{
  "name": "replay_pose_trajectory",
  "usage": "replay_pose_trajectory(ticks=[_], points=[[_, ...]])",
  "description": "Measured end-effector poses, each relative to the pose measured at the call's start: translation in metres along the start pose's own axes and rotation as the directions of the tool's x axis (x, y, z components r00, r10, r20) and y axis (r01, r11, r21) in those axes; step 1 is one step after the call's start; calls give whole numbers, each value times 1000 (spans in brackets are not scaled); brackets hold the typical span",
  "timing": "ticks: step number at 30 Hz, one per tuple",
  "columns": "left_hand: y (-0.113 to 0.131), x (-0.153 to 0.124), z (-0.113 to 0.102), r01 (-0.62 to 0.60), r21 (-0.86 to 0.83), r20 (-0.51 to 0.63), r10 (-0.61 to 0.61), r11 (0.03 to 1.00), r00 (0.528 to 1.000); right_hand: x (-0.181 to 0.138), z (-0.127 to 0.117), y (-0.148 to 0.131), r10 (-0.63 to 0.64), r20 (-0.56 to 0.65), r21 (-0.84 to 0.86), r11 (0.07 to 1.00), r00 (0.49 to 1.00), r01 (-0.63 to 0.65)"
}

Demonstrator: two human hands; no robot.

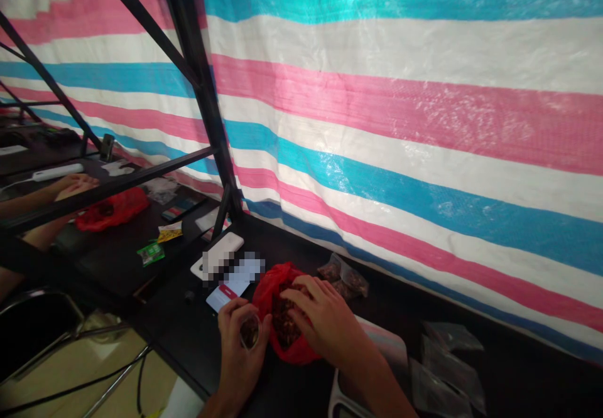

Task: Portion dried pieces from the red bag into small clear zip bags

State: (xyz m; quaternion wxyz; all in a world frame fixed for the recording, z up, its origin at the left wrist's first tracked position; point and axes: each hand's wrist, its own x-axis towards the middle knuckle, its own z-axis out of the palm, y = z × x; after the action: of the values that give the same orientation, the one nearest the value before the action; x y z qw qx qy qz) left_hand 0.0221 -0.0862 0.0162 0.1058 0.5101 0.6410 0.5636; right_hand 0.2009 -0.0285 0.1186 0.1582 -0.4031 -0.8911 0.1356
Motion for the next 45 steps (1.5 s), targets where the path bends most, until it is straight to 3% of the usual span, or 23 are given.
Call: replay_pose_trajectory(ticks=[4, 8, 13, 15, 18, 21, 24, 28, 31, 33, 35, 38, 42, 45], points=[[7, 2, -5, 18, -112, 249, 10, 994, 968, -6, -6, -20, -165, 34, 36, 986, 986, 163], [13, 1, -5, 160, -230, 390, -60, 960, 919, -8, -4, -23, -183, 72, -58, 981, 981, 187], [26, 5, -8, 414, -293, 641, -145, 862, 754, -8, 4, -14, -293, -105, -30, 956, 950, 292], [31, 8, -11, 475, -355, 674, -132, 805, 727, -8, 3, -13, -285, -165, 3, 957, 944, 289], [33, 11, -14, 540, -421, 713, -102, 729, 694, -7, -2, -15, -205, -170, 70, 973, 964, 220], [29, 10, -16, 613, -459, 761, -72, 644, 645, -6, -7, -20, -30, -51, 210, 977, 998, 40], [25, 5, -18, 695, -457, 824, -30, 555, 566, -4, -10, -25, 122, 75, 359, 923, 990, -141], [27, -6, -21, 737, -413, 879, 21, 534, 477, -10, -23, -24, 208, 111, 417, 878, 972, -236], [26, -20, -18, 648, -347, 903, 56, 679, 425, -30, -42, -11, 304, 97, 382, 868, 948, -317], [23, -29, -14, 432, -301, 893, 92, 850, 441, -50, -53, 4, 359, 51, 381, 856, 932, -351], [18, -36, -10, 159, -263, 867, 161, 952, 471, -72, -59, 21, 433, 12, 386, 829, 901, -404], [13, -38, -4, -98, -268, 840, 282, 958, 463, -100, -51, 47, 554, 31, 394, 758, 832, -520], [12, -34, 3, -189, -344, 822, 392, 920, 414, -119, -28, 72, 622, -27, 337, 743, 782, -579], [8, -36, 6, -269, -432, 748, 509, 861, 426, -130, -17, 78, 625, -194, 296, 772, 756, -563]])
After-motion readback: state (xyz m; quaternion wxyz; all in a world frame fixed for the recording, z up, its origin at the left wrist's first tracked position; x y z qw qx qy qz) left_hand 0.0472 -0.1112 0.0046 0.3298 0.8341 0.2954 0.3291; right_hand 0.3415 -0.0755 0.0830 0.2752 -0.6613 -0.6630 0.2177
